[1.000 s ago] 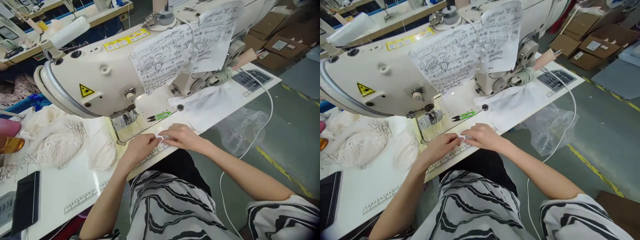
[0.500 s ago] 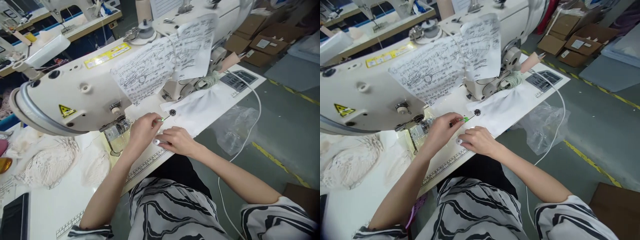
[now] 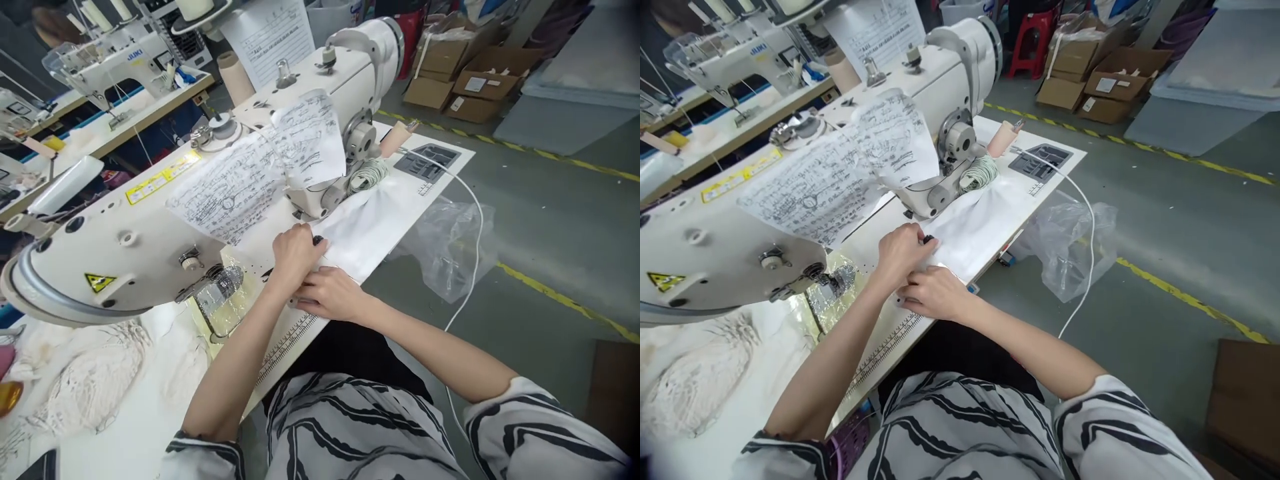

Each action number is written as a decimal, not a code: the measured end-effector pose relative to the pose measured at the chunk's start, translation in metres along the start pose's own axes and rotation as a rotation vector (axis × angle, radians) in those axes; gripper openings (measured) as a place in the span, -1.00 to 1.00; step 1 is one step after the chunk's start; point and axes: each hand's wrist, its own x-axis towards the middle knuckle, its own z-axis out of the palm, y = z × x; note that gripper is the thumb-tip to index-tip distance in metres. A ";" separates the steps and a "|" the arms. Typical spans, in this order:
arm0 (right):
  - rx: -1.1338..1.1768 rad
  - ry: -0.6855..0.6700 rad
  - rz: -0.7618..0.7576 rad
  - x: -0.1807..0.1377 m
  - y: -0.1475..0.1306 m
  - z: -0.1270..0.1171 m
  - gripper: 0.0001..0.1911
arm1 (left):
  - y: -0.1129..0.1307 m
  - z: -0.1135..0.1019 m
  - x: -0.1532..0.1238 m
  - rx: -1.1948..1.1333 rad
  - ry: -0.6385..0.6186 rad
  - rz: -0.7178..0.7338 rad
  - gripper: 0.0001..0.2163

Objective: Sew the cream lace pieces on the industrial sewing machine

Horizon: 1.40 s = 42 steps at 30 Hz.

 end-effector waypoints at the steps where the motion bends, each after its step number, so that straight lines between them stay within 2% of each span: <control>1: -0.006 -0.005 0.000 0.000 0.000 0.000 -0.72 | 0.000 -0.003 0.001 -0.014 -0.013 -0.010 -0.80; 4: -0.019 -0.010 0.005 -0.001 0.000 -0.002 -0.70 | -0.002 -0.012 -0.003 -0.059 -0.032 -0.043 -0.82; 6: -0.023 -0.012 0.007 -0.002 -0.001 -0.003 -0.71 | -0.010 -0.020 -0.018 -0.180 -0.011 -0.069 -0.82; 8: -0.024 -0.019 0.015 -0.001 -0.001 -0.003 -0.73 | -0.022 -0.025 -0.045 -0.303 0.037 -0.072 -0.82; 10: -0.023 -0.029 0.023 -0.001 -0.001 -0.003 -0.72 | -0.037 -0.029 -0.078 -0.324 0.066 -0.046 -0.81; 13: -0.007 -0.042 0.026 -0.001 -0.001 -0.003 -0.68 | -0.058 -0.027 -0.119 -0.268 0.006 0.027 -0.82; 15: 0.003 -0.047 0.035 -0.001 0.000 -0.002 -0.68 | -0.068 -0.021 -0.133 -0.259 -0.023 0.115 -0.83; 20: 0.011 -0.061 0.069 0.000 -0.001 -0.003 -0.72 | -0.073 -0.010 -0.130 -0.095 0.019 0.256 -0.82; 24: 0.060 -0.063 0.080 0.000 -0.001 -0.003 -0.68 | -0.071 -0.013 -0.126 0.046 0.017 0.324 -0.84; 27: 0.105 -0.057 0.084 -0.001 0.000 -0.004 -0.76 | -0.071 -0.018 -0.127 0.107 0.008 0.351 -0.86; 34: 0.150 -0.022 0.105 -0.005 0.000 -0.006 -0.84 | -0.070 -0.022 -0.125 0.108 -0.021 0.307 -0.85; 42: 0.161 -0.003 0.010 -0.008 0.001 -0.007 -0.81 | -0.078 -0.027 -0.122 0.024 -0.038 0.227 -0.82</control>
